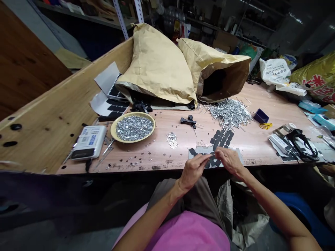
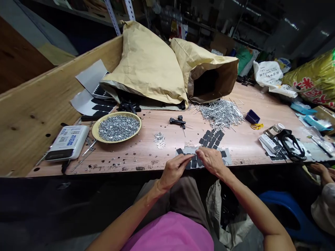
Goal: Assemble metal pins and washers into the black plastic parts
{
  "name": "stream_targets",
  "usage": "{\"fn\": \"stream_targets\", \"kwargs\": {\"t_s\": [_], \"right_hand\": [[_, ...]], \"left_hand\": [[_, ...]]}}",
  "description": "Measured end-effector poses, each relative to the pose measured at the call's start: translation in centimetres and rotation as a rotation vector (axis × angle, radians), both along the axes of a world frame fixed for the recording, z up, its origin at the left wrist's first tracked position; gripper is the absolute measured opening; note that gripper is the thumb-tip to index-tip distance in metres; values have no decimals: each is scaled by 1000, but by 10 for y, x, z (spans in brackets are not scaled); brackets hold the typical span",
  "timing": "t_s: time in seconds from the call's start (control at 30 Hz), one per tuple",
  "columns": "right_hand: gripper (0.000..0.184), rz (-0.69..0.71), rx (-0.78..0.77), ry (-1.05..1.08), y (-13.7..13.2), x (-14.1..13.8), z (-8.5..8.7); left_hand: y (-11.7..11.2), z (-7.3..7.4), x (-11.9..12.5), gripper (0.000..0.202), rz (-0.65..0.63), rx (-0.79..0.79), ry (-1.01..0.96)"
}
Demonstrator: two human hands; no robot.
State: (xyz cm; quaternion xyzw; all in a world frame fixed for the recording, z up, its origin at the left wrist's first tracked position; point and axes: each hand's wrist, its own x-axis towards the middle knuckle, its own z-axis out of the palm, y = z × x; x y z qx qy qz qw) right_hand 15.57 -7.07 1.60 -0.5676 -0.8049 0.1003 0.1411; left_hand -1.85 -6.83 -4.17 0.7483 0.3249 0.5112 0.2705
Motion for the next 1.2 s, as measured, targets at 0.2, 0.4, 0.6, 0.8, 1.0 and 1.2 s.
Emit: {"fn": "stream_targets", "kwargs": {"t_s": [0.2, 0.4, 0.6, 0.8, 1.0, 1.2], "right_hand": [[37, 187, 27, 200, 0, 4, 13], [54, 218, 148, -12, 1, -4, 1], [57, -173, 5, 179, -5, -2, -2], [43, -242, -306, 903, -22, -25, -34], [43, -270, -233, 1044, -24, -34, -53], [32, -362, -299, 1199, -19, -21, -50]], "left_hand": [[3, 1, 0, 20, -79, -222, -121], [-7, -1, 3, 23, -111, -250, -144], [-5, 4, 7, 29, -114, -795, -459], [-1, 4, 22, 28, -47, -918, -739], [4, 0, 39, 36, 15, -998, -846], [8, 4, 54, 33, 9, -1035, -762]]}}
